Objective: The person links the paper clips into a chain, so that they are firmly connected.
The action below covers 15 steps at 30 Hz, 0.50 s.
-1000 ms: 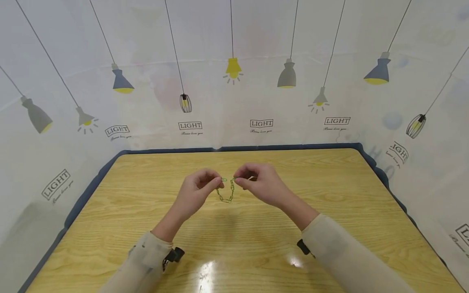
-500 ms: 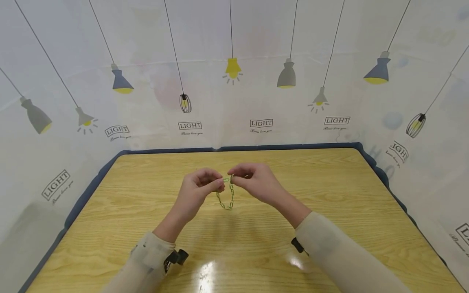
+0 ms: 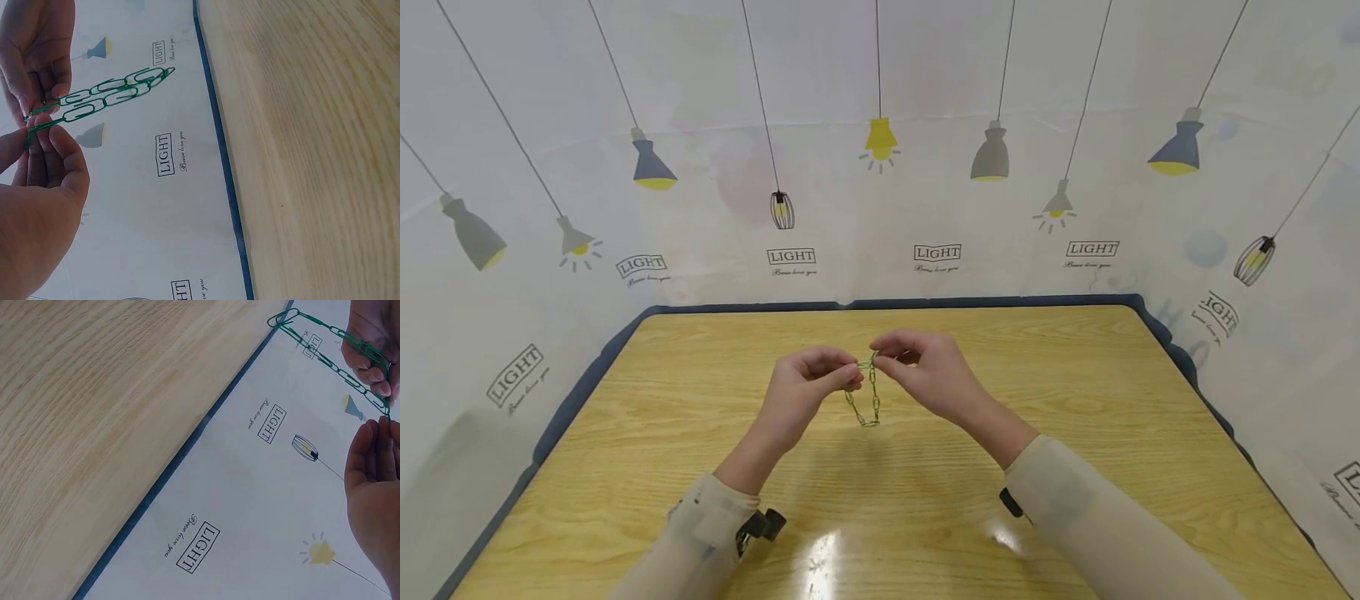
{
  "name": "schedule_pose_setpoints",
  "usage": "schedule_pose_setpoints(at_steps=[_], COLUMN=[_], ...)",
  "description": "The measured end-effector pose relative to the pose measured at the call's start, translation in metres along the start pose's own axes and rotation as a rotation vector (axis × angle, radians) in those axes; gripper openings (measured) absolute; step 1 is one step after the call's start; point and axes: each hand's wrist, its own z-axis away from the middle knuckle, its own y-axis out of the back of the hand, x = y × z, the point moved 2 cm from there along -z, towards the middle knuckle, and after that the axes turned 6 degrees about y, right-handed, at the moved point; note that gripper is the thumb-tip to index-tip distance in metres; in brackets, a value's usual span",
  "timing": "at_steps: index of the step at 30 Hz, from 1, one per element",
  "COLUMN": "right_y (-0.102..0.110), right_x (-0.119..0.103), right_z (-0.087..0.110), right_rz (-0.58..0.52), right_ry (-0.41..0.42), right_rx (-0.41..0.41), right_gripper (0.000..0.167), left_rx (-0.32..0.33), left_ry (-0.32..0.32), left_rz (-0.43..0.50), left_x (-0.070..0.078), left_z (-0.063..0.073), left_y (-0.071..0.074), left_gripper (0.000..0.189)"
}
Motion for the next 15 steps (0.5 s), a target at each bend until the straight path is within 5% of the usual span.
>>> schedule_pose_setpoints(at_steps=[6, 15], right_y=[-0.0019, -0.0016], right_x=[-0.0012, -0.0032], right_z=[-0.0001, 0.0005], right_rz=[0.055, 0.057], right_ry=[0.106, 0.119], right_rx=[0.027, 0.033], right_gripper=[0.014, 0.014], left_rx=[0.001, -0.013], left_ry=[0.006, 0.011], left_rz=[0.002, 0.039], left_x=[0.0016, 0.0048], left_z=[-0.0003, 0.0007], left_y=[0.0001, -0.002], left_gripper=[0.023, 0.019])
